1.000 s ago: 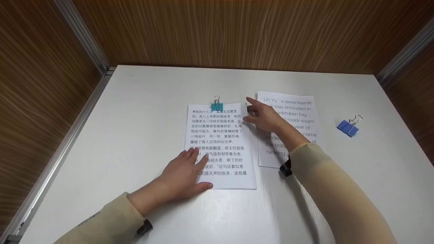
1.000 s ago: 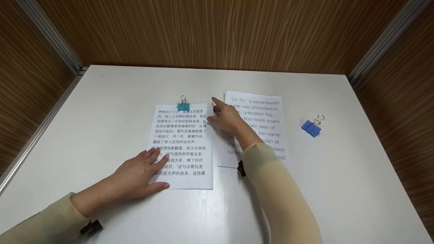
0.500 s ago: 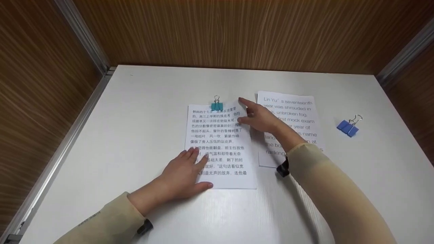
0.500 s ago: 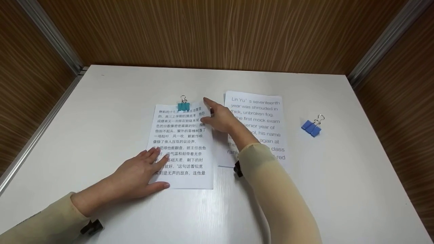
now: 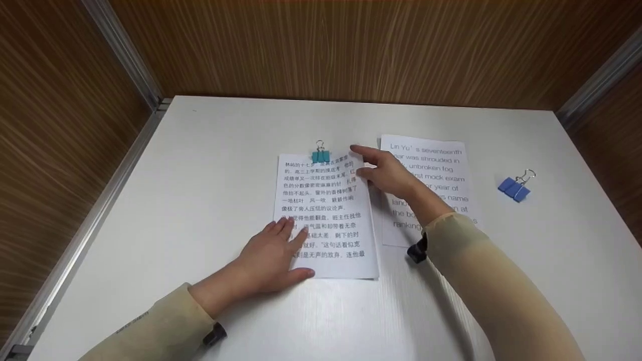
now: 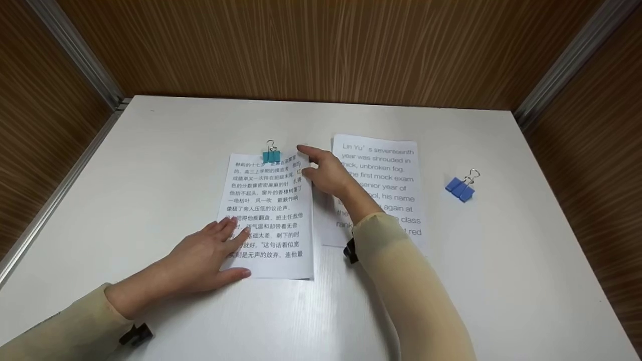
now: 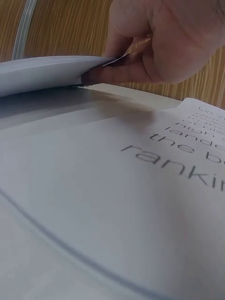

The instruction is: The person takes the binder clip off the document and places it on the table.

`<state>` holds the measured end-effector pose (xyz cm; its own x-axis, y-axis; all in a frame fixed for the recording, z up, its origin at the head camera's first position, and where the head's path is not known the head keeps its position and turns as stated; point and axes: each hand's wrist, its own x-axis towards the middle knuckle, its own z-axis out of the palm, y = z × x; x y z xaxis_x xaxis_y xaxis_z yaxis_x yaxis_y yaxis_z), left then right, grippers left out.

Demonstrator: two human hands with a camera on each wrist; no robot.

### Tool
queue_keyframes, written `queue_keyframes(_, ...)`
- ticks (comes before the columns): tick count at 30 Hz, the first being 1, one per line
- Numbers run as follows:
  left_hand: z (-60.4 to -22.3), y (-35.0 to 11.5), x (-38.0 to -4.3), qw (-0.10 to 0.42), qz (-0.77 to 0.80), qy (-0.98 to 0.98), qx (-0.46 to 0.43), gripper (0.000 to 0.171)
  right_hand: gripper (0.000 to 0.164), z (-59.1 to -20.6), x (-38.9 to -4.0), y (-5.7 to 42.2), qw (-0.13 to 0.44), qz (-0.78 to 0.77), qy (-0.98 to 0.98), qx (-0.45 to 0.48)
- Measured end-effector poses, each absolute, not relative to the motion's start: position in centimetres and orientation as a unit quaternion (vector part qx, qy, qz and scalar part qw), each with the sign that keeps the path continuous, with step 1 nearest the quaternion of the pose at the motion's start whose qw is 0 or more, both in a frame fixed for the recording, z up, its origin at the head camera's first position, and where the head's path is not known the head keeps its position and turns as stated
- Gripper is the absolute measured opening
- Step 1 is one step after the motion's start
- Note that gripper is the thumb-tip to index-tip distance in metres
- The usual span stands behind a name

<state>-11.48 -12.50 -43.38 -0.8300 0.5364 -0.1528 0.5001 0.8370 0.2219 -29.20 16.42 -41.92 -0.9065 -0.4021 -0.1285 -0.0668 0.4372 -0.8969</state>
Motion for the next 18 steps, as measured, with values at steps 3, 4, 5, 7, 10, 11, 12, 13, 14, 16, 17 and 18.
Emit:
queue_keyframes(3,-43.42,-12.48,-11.44,0.104,0.085,0.953,0.272,0.089,0.063,-42.05,-28.97,16.29,0.149,-0.508,0.837,-0.138)
queue_keyframes(4,-43.39,-12.55,-11.45,0.103,0.084,0.953,0.272,0.089,0.062,-41.99,-28.88,16.15,0.141,-0.504,0.841,-0.138)
queue_keyframes(5,-43.36,-12.63,-11.46,0.103,0.082,0.953,0.272,0.089,0.062,-41.98,-28.8,16.01,0.134,-0.498,0.845,-0.137)
queue_keyframes(7,-43.33,-12.75,-11.48,0.103,0.079,0.953,0.272,0.089,0.062,-42.02,-28.69,15.75,0.12,-0.484,0.856,-0.136)
queue_keyframes(10,-43.32,-12.83,-11.51,0.105,0.076,0.954,0.272,0.089,0.062,-42.22,-28.62,15.48,0.106,-0.468,0.867,-0.132)
queue_keyframes(11,-43.33,-12.83,-11.53,0.106,0.076,0.953,0.272,0.089,0.062,-42.29,-28.62,15.44,0.103,-0.466,0.869,-0.129)
queue_keyframes(12,-43.33,-12.82,-11.55,0.106,0.077,0.953,0.272,0.089,0.061,-42.36,-28.59,15.43,0.101,-0.464,0.871,-0.125)
queue_keyframes(13,-43.31,-12.8,-11.57,0.107,0.076,0.953,0.273,0.089,0.061,-42.4,-28.56,15.45,0.1,-0.465,0.871,-0.121)
queue_keyframes(14,-43.29,-12.78,-11.58,0.107,0.077,0.953,0.273,0.089,0.06,-42.42,-28.52,15.45,0.099,-0.468,0.87,-0.118)
queue_keyframes(16,-43.23,-12.74,-11.6,0.108,0.077,0.952,0.275,0.089,0.058,-42.38,-28.38,15.5,0.102,-0.479,0.865,-0.109)
queue_keyframes(17,-43.2,-12.73,-11.59,0.108,0.076,0.952,0.275,0.089,0.057,-42.38,-28.37,15.53,0.103,-0.486,0.861,-0.106)
queue_keyframes(18,-43.17,-12.72,-11.58,0.108,0.075,0.952,0.275,0.089,0.056,-42.37,-28.34,15.57,0.106,-0.494,0.857,-0.1)
